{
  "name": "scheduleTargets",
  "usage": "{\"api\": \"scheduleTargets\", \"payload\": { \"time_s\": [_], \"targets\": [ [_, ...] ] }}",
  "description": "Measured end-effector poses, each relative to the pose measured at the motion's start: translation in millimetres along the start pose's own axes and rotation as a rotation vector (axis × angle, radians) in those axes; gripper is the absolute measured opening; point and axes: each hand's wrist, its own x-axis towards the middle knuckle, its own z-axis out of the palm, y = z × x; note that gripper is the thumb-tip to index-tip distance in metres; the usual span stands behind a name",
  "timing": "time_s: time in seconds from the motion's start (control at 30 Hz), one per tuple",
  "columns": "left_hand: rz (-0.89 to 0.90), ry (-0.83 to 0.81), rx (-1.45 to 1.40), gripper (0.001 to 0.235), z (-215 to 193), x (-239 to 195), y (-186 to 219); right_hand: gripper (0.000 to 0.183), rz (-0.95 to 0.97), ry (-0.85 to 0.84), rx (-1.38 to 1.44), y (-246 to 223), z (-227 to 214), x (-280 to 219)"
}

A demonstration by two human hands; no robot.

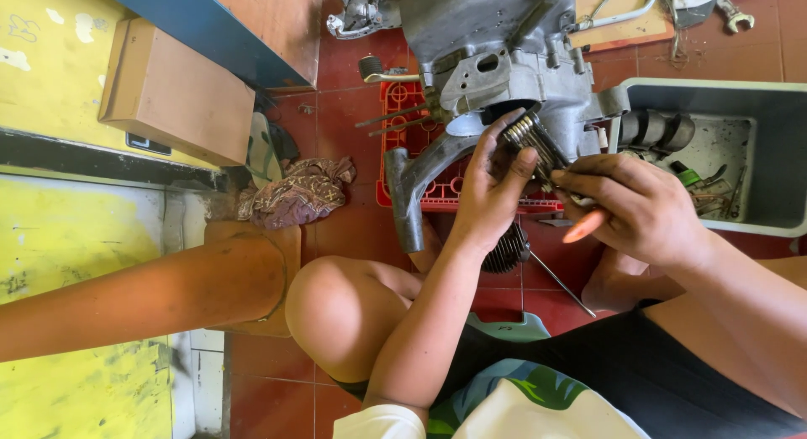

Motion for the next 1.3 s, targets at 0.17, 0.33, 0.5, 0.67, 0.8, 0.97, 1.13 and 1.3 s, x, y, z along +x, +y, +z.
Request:
{"api": "scheduleTargets", "payload": {
  "time_s": [0.17,0.33,0.5,0.67,0.8,0.97,1.13,1.3],
  "targets": [
    [-0.027,0.004,-0.072,0.076,12,-6,5,0.013,0.101,0.298,0.16,-19,17,-3],
    [-0.057,0.017,-0.116,0.07,17,-10,5,0.015,0.112,0.395,0.221,-21,19,-11],
    [0.023,0.128,-0.058,0.063,14,-11,-3,0.022,0.282,0.298,0.203,-38,6,7],
    [0.113,0.151,0.122,0.06,12,-13,1,0.018,0.282,0.105,-0.107,-24,-3,5],
    [0.233,0.134,0.278,0.06,15,-12,-3,0.033,0.165,0.066,-0.276,-18,-12,7],
    [0.052,0.171,0.064,0.06,21,-10,-6,0.015,0.219,0.216,-0.046,-27,-10,12],
    [-0.002,0.212,-0.08,0.066,22,-7,-6,0.017,0.335,0.254,0.009,-26,0,-9],
    [-0.011,0.238,-0.394,0.067,22,-3,-22,0.019,0.273,0.2,0.193,-28,-7,3]
  ]
}}
